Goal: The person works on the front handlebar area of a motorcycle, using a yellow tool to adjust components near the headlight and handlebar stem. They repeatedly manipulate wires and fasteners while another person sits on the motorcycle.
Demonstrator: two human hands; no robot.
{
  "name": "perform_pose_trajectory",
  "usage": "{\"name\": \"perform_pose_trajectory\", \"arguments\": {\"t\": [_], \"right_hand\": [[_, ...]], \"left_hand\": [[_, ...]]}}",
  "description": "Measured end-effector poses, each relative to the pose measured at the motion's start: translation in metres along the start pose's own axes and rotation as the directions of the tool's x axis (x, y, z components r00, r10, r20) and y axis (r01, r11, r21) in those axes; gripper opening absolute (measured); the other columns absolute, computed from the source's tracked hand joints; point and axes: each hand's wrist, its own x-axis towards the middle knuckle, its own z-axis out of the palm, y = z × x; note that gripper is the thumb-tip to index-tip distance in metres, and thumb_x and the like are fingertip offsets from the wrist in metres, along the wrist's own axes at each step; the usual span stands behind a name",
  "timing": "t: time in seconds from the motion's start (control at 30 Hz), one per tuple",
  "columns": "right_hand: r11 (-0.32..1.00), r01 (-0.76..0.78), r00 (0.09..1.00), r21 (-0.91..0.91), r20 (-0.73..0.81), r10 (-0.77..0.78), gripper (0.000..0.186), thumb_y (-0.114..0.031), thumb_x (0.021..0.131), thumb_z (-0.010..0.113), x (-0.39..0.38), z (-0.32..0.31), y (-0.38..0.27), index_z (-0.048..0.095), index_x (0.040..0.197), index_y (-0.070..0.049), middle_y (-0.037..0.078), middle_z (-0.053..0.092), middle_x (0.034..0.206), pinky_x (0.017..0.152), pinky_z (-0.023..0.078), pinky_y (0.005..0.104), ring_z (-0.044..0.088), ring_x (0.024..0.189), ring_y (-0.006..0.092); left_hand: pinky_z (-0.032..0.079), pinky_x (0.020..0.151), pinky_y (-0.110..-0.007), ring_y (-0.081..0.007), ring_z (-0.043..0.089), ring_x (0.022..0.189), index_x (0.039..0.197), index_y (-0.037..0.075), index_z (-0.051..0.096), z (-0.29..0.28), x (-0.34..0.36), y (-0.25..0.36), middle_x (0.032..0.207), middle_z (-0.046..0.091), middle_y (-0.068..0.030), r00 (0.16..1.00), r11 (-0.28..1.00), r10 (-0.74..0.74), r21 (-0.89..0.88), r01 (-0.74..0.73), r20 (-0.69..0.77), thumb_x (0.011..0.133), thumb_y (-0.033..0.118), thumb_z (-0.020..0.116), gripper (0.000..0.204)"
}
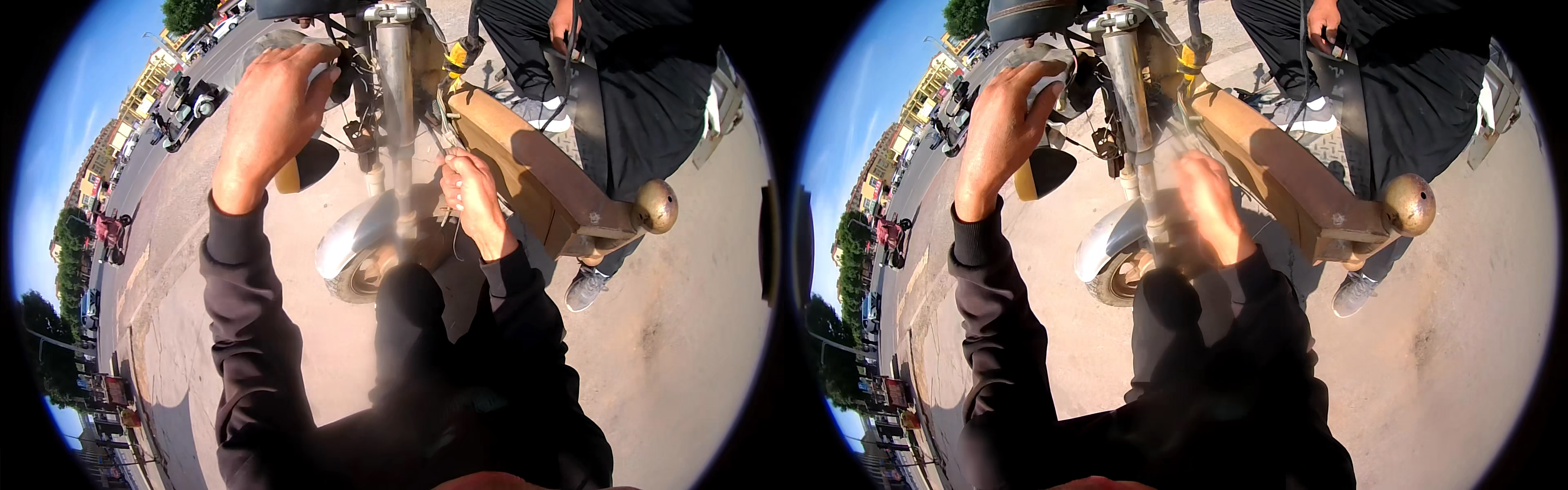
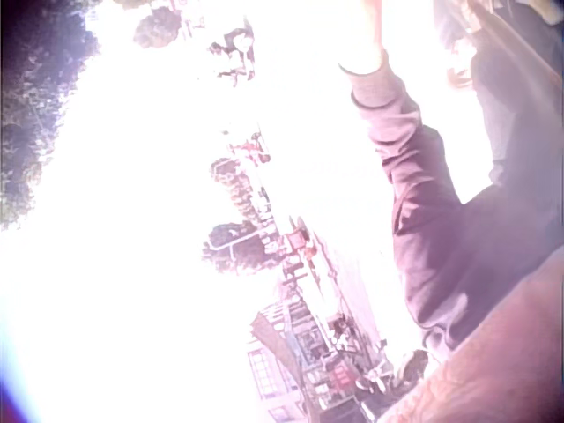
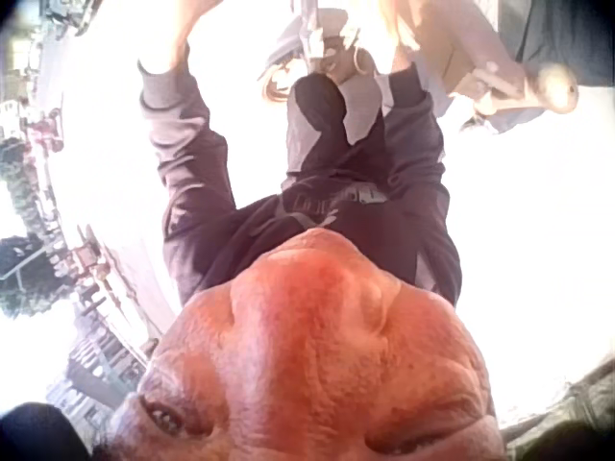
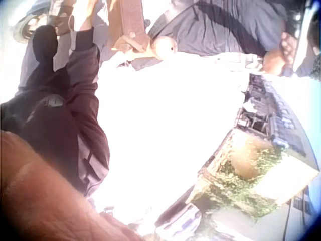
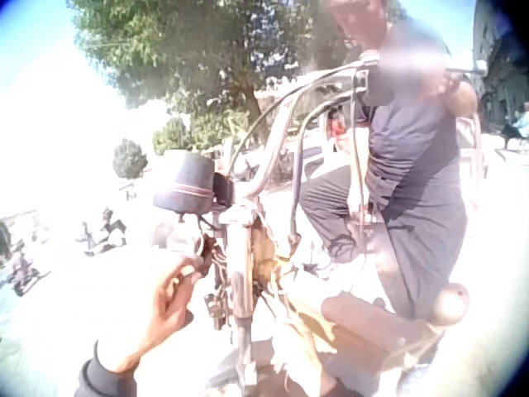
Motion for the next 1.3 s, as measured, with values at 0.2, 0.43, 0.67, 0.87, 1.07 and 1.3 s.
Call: {"name": "perform_pose_trajectory", "arguments": {"t": [0.2, 0.43, 0.67, 0.87, 1.07, 1.3], "right_hand": [[0.924, 0.205, 0.970, -0.322, -0.057, -0.235, 0.027, -0.031, 0.098, 0.063, 0.002, 0.021, 0.010, 0.068, 0.095, -0.004, -0.005, 0.058, 0.076, 0.059, 0.037, 0.0220, 0.047, 0.066, 0.0048], [0.821, 0.029, 0.965, -0.570, -0.198, -0.171, 0.028, -0.029, 0.101, 0.052, 0.012, 0.013, 0.009, 0.066, 0.096, -0.005, -0.003, 0.052, 0.069, 0.050, 0.034, 0.0259, 0.047, 0.056, 0.0065], [0.803, 0.148, 0.935, -0.578, -0.183, -0.304, 0.032, -0.028, 0.102, 0.051, 0.004, 0.031, 0.015, 0.067, 0.106, 0.000, 0.007, 0.068, 0.084, 0.074, 0.049, 0.0290, 0.063, 0.081, 0.0109], [0.864, 0.163, 0.955, -0.476, -0.144, -0.260, 0.027, -0.030, 0.099, 0.057, -0.018, 0.065, -0.008, 0.061, 0.081, -0.011, -0.009, 0.049, 0.061, 0.048, 0.028, 0.0223, 0.040, 0.053, 0.0011], [0.638, 0.208, 0.871, -0.742, -0.157, -0.466, 0.028, -0.026, 0.099, 0.056, -0.030, 0.019, 0.025, 0.061, 0.076, -0.010, -0.009, 0.041, 0.058, 0.046, 0.023, 0.0216, 0.032, 0.049, 0.0019], [0.948, 0.197, 0.951, -0.248, -0.187, -0.247, 0.027, -0.021, 0.105, 0.045, -0.093, 0.008, -0.006, 0.060, 0.118, -0.002, -0.003, 0.047, 0.075, 0.057, 0.034, 0.0225, 0.042, 0.066, 0.0046]], "left_hand": [[0.053, 0.075, -0.031, -0.0225, 0.068, 0.088, 0.115, -0.001, 0.061, 0.082, -0.113, 0.118, 0.104, 0.069, -0.0159, 0.894, 0.679, -0.412, -0.714, 0.172, -0.176, 0.096, 0.008, 0.060, 0.021], [0.050, 0.068, -0.026, -0.0113, 0.062, 0.080, 0.121, 0.000, 0.060, 0.170, -0.082, 0.114, 0.096, 0.067, -0.0058, 0.762, -0.526, -0.493, -0.841, 0.123, 0.420, 0.106, 0.027, 0.047, 0.034], [0.051, 0.068, -0.025, -0.0139, 0.065, 0.081, 0.114, 0.003, 0.066, 0.178, -0.054, 0.113, 0.102, 0.070, -0.0062, 0.649, -0.900, -0.387, -0.422, -0.111, 0.655, 0.102, 0.025, 0.052, 0.029], [0.045, 0.055, -0.028, -0.0135, 0.060, 0.070, 0.109, 0.007, 0.067, 0.194, -0.059, 0.104, 0.097, 0.070, -0.0029, 0.768, -0.964, -0.225, -0.254, -0.084, 0.600, 0.100, 0.028, 0.053, 0.027], [0.050, 0.084, -0.029, -0.0188, 0.065, 0.099, 0.122, 0.002, 0.059, 0.180, -0.064, 0.118, 0.112, 0.066, -0.0067, 0.718, -0.797, -0.506, -0.577, -0.178, 0.478, 0.101, 0.029, 0.055, 0.034], [0.047, 0.095, -0.037, -0.0239, 0.063, 0.117, 0.116, 0.009, 0.062, 0.178, -0.052, 0.108, 0.110, 0.071, -0.0031, 0.683, -0.860, -0.385, -0.510, -0.021, 0.621, 0.099, 0.022, 0.059, 0.021]]}}
